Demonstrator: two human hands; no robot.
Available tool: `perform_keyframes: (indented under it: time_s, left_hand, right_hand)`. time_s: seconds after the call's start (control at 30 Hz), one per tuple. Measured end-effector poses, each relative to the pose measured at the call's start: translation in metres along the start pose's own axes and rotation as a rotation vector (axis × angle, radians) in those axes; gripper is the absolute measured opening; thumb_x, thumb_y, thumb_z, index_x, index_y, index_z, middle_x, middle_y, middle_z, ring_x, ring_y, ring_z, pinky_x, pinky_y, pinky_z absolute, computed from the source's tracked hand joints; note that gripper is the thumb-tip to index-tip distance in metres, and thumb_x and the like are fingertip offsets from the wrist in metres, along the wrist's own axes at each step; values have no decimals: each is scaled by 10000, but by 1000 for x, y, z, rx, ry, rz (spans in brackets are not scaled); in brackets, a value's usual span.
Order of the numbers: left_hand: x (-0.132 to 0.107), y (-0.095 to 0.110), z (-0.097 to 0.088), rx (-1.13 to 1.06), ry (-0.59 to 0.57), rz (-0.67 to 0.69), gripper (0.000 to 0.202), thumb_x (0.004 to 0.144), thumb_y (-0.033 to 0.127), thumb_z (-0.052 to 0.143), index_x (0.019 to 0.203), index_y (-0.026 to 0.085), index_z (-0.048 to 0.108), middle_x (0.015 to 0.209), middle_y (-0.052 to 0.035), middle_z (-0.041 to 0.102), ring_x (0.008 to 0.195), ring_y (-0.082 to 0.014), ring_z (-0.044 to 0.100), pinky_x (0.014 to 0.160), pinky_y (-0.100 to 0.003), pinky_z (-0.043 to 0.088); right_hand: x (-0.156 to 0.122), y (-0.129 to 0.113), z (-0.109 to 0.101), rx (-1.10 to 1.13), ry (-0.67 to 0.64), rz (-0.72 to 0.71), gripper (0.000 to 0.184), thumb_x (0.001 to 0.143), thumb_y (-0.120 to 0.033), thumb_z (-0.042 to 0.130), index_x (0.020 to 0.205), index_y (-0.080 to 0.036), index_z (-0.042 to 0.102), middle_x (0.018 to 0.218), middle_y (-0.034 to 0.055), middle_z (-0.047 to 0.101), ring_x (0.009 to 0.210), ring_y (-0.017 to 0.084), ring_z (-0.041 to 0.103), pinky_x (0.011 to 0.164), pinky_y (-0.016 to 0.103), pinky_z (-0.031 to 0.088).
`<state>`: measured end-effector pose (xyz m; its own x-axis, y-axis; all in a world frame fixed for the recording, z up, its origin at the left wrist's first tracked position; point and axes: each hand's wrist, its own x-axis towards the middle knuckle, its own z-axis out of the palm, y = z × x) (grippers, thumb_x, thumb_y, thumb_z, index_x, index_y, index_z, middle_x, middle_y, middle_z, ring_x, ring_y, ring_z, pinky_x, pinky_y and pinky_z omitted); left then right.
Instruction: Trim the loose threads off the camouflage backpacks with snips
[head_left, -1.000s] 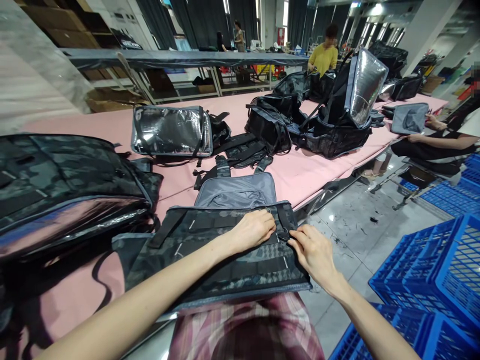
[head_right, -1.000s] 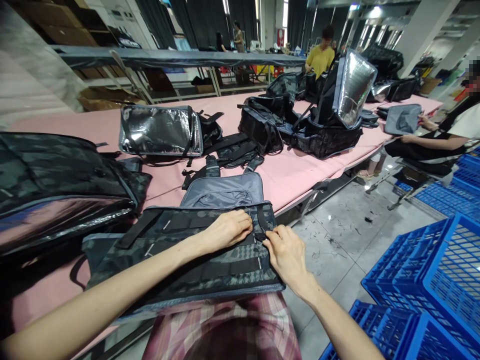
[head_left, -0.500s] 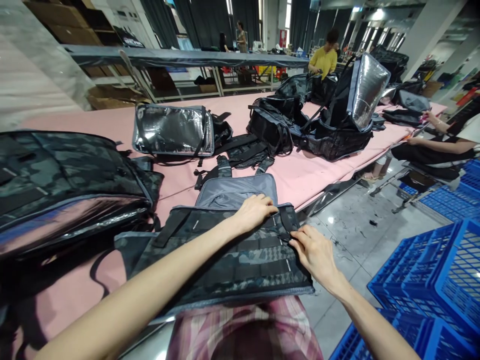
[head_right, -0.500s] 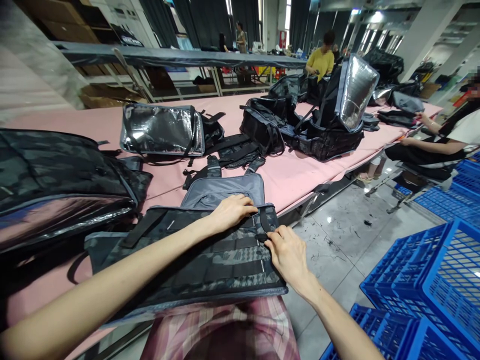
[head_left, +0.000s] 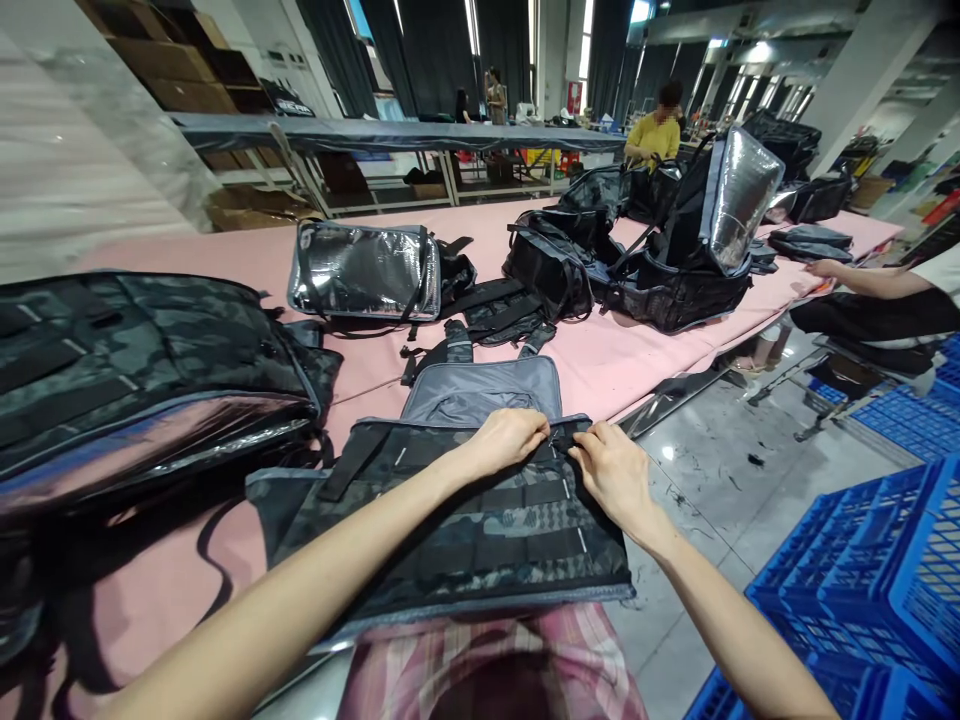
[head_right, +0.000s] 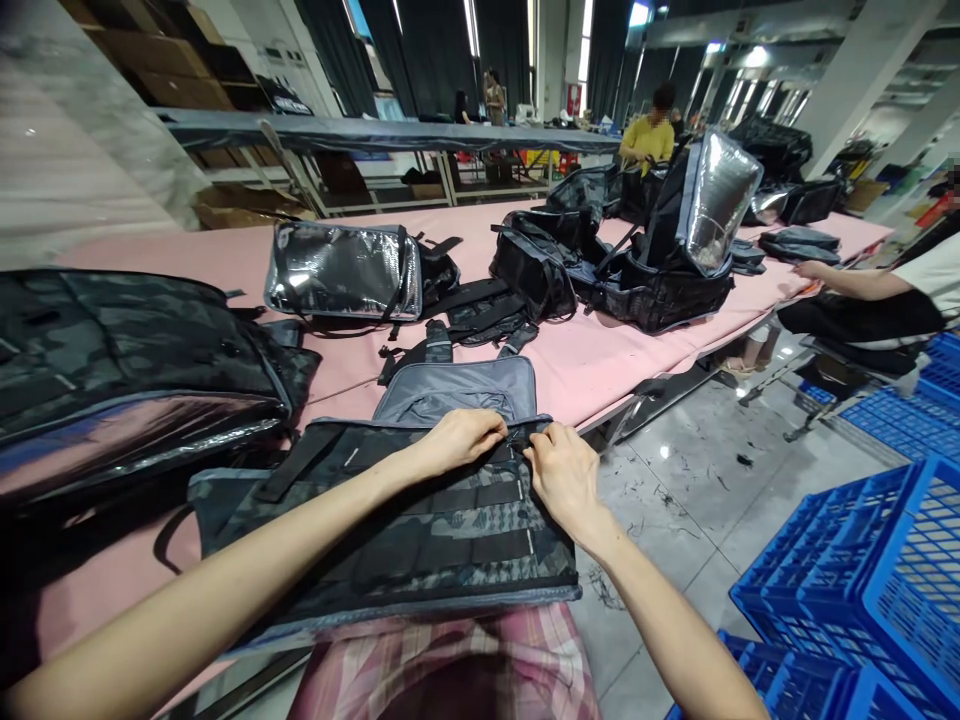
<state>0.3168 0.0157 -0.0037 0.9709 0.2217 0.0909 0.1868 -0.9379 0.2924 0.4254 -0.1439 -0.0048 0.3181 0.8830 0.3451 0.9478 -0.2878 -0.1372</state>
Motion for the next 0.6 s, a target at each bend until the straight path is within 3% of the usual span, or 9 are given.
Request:
perform_keyframes:
  time_s: [0.13,0.23,0.33,0.43,0.5,0.6]
  left_hand:
    - [-3,3,-3,-28,17,-17,162,829,176,460,881,183,614,852,-26,654,754,-161,596,642,-232,405]
    - [-5,4,-6,-21,16,-59,197,842,177,435,914,187,618,909,-38,652,813,-173,595,681,-248,420]
    - [-11,12,-10,53,121,-130,296,857,137,382,1079,177,573,1120,-83,596,984,-211,548,794,-316,412]
    - [-19,31,-8,31,104,-168,305,864,151,386,1107,196,564,1098,-70,610,979,-234,535,805,-370,398]
    - [-24,45,-2,-63,9,-152,265,860,160,408,1033,211,601,1022,-42,638,933,-220,548,787,-358,403]
    - [-25,59,11,-174,-47,-160,241,848,162,440,1017,206,607,1034,-37,628,958,-201,539,806,-327,401]
  right_hand:
    - [8,-7,0,-9,-35,-5,128,839,-246,542,877,-212,659,848,58,610,788,185,550,592,267,373]
    - [9,5,-2,120,-16,26,140,846,-231,524,843,-205,661,834,55,623,796,185,561,634,267,396]
    - [-1,31,-4,438,53,175,175,867,-290,489,907,-202,635,879,35,647,805,165,586,706,261,432]
    - [-25,49,-2,601,95,342,287,795,-393,576,996,-188,595,903,40,652,771,178,597,682,277,458]
    - [-42,47,1,603,62,305,353,741,-414,638,1006,-185,594,881,43,641,744,180,590,659,275,458]
    - [-55,34,6,531,-10,115,284,779,-365,613,1010,-199,612,823,35,605,702,161,573,619,251,436]
